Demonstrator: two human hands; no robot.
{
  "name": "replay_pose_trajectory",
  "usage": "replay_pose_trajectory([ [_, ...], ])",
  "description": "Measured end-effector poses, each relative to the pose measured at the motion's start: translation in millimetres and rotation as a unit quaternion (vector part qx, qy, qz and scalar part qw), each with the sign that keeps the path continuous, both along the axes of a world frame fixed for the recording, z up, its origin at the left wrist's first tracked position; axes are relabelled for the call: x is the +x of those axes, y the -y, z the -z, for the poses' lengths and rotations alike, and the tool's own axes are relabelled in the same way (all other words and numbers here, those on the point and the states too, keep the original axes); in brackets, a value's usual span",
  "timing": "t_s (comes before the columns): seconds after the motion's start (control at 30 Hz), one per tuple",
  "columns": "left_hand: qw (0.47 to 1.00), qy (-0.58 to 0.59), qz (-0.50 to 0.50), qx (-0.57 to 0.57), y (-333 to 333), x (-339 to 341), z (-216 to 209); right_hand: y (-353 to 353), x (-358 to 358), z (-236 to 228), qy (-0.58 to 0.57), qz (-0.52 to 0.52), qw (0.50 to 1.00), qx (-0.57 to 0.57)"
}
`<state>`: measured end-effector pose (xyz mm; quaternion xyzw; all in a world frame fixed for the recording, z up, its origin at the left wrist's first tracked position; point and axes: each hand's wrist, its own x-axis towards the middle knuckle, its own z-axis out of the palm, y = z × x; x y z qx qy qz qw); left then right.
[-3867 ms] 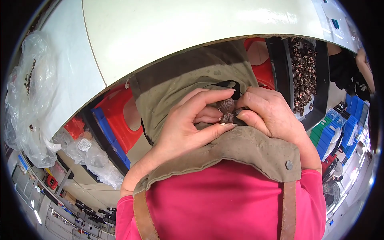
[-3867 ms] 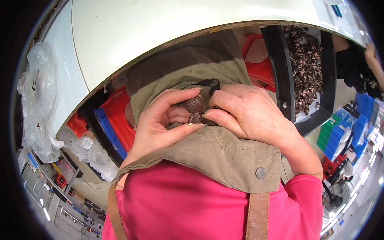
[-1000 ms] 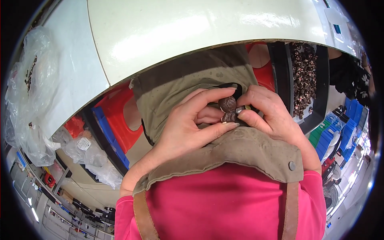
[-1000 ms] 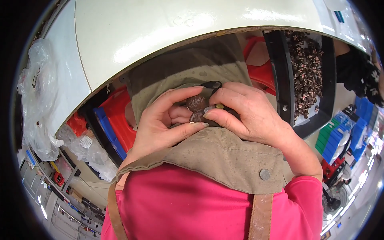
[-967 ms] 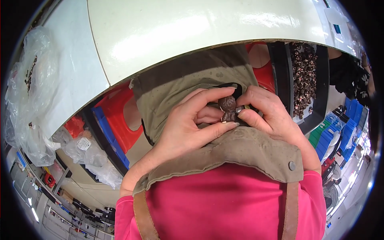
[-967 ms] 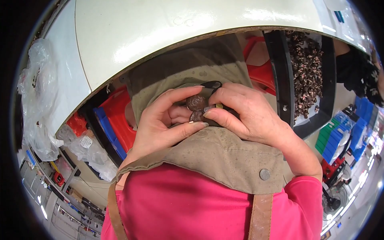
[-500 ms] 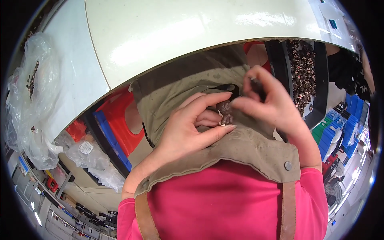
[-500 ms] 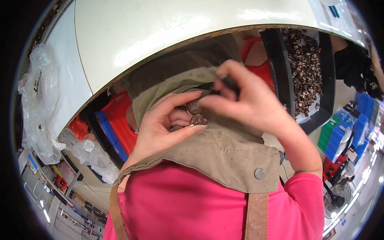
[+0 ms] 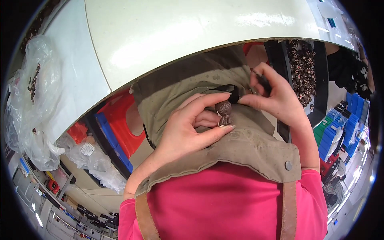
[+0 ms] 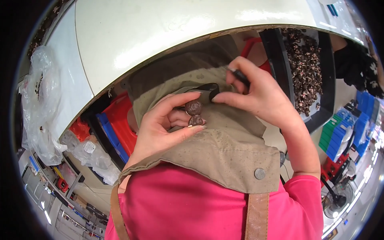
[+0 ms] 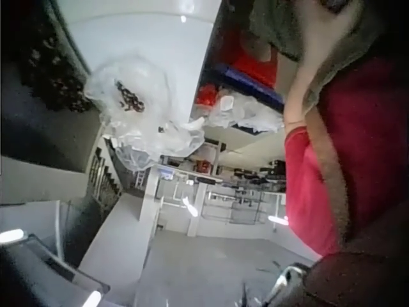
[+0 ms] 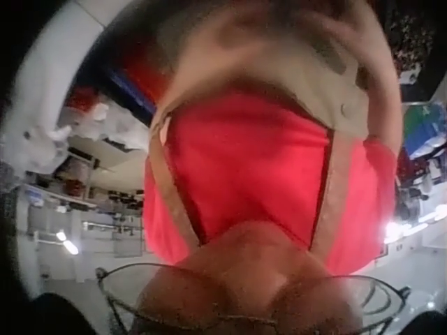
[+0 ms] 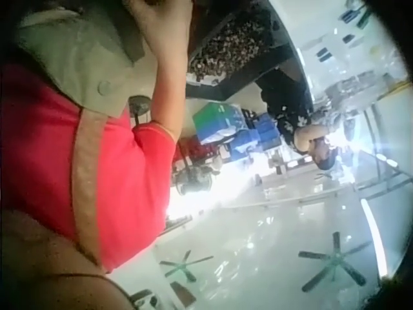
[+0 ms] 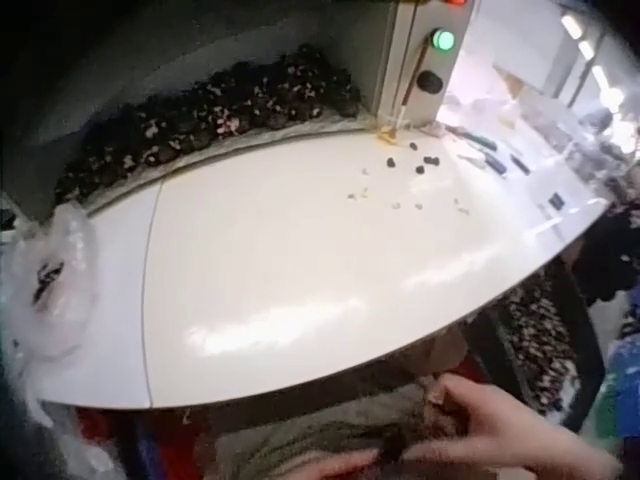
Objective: Cleaning and detailing small plastic doll heads using a brush and liquid dispenser.
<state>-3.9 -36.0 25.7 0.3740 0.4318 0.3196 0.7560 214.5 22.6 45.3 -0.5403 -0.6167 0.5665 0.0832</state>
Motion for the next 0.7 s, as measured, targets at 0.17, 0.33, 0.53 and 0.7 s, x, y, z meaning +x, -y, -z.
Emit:
replay_pose_trajectory([
  [0.17, 1.000, -0.001, -0.005, -0.011, -2, 5, 1, 7, -11, 1, -0.050, 0.078, 0.995, 0.022],
  [0.33, 1.000, -0.017, -0.005, 0.016, 0, 1, 5, 8, -20, 2, -0.068, 0.037, 0.997, 0.007],
  [0.53, 1.000, 0.000, 0.005, 0.002, 0, 1, 3, 11, 10, -6, -0.029, 0.070, 0.997, -0.009],
  [0.7, 1.000, 0.015, -0.009, 0.003, 0, 3, 4, 18, 5, 0, -0.048, -0.105, 0.985, 0.127],
])
